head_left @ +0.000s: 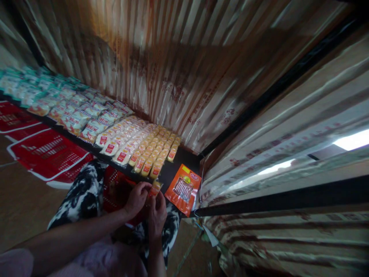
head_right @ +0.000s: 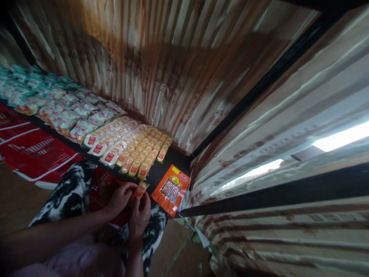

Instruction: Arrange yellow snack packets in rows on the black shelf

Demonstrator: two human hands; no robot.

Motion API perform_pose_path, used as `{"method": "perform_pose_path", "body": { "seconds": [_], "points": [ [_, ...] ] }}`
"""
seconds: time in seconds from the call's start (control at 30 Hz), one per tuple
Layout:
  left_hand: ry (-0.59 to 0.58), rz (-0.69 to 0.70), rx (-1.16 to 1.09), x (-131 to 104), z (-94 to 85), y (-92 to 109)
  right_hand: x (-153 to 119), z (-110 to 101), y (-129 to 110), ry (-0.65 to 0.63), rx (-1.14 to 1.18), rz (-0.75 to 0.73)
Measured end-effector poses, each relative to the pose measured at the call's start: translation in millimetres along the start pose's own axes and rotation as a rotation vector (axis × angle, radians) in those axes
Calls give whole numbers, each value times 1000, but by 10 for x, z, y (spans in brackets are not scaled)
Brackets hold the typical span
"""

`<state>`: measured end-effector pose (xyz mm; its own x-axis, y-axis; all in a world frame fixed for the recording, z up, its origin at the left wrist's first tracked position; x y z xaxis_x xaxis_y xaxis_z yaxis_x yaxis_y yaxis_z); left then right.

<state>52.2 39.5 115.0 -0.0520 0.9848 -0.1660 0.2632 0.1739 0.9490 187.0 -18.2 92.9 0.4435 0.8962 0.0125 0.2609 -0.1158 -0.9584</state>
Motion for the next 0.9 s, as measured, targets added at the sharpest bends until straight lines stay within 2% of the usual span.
{"method": "perform_pose_path", "body": {
  "seconds": [0.37,0.7,0.9],
  "points": [
    [-68,37,15,160,154,103,173,-118,-73,61,-134,-45],
    [-79,11,52,240,218,164,292,-150,-158,19,-140,-67],
    [-104,-20,92,289,244,127,348,-181,-228,-1,-199,-116]
  ]
}}
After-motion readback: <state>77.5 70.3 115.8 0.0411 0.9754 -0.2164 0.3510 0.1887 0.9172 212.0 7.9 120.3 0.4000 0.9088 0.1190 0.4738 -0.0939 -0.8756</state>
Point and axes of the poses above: each hand's wrist, its own x-axis towards the middle knuckle, its own z-axis out of the palm, y = z × x, the point moved 8 cm from there along x, towards the middle knuckle, and after that the axes turned 6 degrees about -z, right-handed, at the moved point
